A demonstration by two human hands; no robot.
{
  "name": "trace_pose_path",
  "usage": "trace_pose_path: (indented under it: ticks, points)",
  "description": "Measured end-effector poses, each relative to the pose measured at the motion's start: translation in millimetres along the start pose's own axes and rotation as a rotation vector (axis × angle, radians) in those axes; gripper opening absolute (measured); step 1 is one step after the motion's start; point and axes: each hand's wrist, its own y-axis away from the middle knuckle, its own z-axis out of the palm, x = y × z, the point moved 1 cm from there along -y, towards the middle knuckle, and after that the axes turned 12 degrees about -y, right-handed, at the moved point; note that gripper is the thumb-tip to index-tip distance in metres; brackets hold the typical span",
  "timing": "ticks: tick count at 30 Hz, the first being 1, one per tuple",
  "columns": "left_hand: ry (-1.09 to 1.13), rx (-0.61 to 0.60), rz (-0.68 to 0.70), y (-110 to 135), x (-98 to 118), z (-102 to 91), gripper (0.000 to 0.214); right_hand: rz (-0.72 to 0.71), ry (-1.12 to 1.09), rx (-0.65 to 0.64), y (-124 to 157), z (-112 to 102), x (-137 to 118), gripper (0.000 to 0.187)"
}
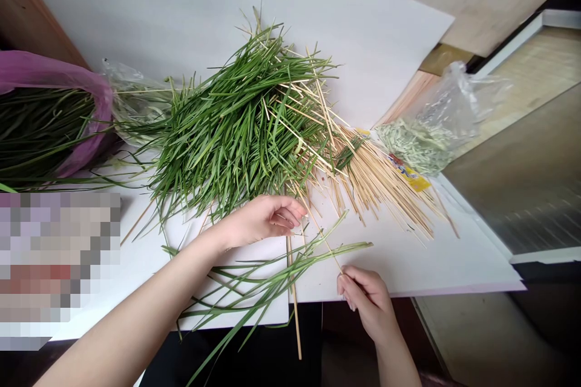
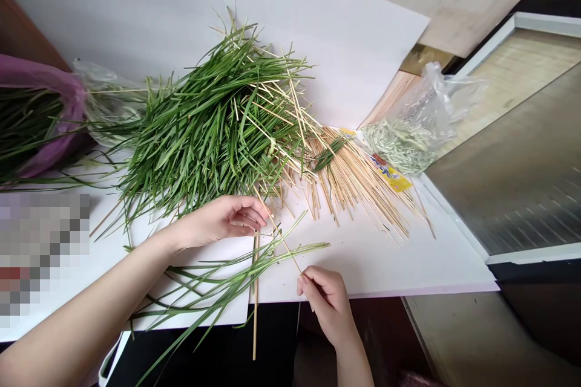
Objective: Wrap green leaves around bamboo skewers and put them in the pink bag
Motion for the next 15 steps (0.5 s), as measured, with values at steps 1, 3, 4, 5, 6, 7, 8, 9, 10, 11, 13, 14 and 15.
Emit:
trace_pose_path:
  ticks: [1, 3, 4, 5, 6, 7, 8, 9, 10, 11, 13, 14, 15]
  points:
    - [-0.061, 0.027, 0.016, 0, 2, -0.9, 0.026, 0.001, 0.002, 0.002, 0, 0, 0, 0.041]
    - [-0.238, 0.099, 0.051, 1, 6, -4.1, 0.019, 0.001, 0.008, 0.003, 0, 0, 0, 0.042]
    - [-0.340, 0.131, 0.066, 1, 7, -5.9, 0.015, 0.000, 0.008, 0.003, 0, 0, 0, 0.042]
    - [-0.435, 0.148, 0.081, 1, 8, -7.4, 0.013, -0.002, 0.008, 0.004, 0, 0, 0, 0.042]
    - [-0.515, 0.146, 0.095, 0, 9, -8.3, 0.012, -0.002, 0.006, 0.004, 0, 0, 0, 0.042]
    - [-0.577, 0.128, 0.109, 0, 8, -8.4, 0.012, 0.001, 0.003, 0.004, 1, 0, 0, 0.042]
    - [-0.625, 0.105, 0.121, 0, 6, -7.5, 0.013, 0.006, 0.000, 0.005, 1, 0, 0, 0.042]
    - [-0.666, 0.088, 0.130, 0, 4, -5.7, 0.014, 0.013, -0.002, 0.005, 1, 0, 0, 0.042]
    - [-0.706, 0.082, 0.138, -1, 1, -3.3, 0.014, 0.019, -0.003, 0.006, 1, 0, 0, 0.042]
    - [-0.747, 0.082, 0.146, -1, -2, -0.2, 0.011, 0.024, -0.001, 0.006, 2, 0, -1, 0.042]
    - [-0.815, 0.070, 0.174, -2, -7, 6.3, 0.004, 0.031, 0.007, 0.007, 2, 0, -1, 0.042]
    - [-0.835, 0.058, 0.189, -2, -8, 9.0, 0.003, 0.035, 0.012, 0.007, 2, 0, -1, 0.042]
    - [-0.841, 0.049, 0.197, -2, -8, 11.0, 0.006, 0.039, 0.017, 0.007, 2, 0, -1, 0.043]
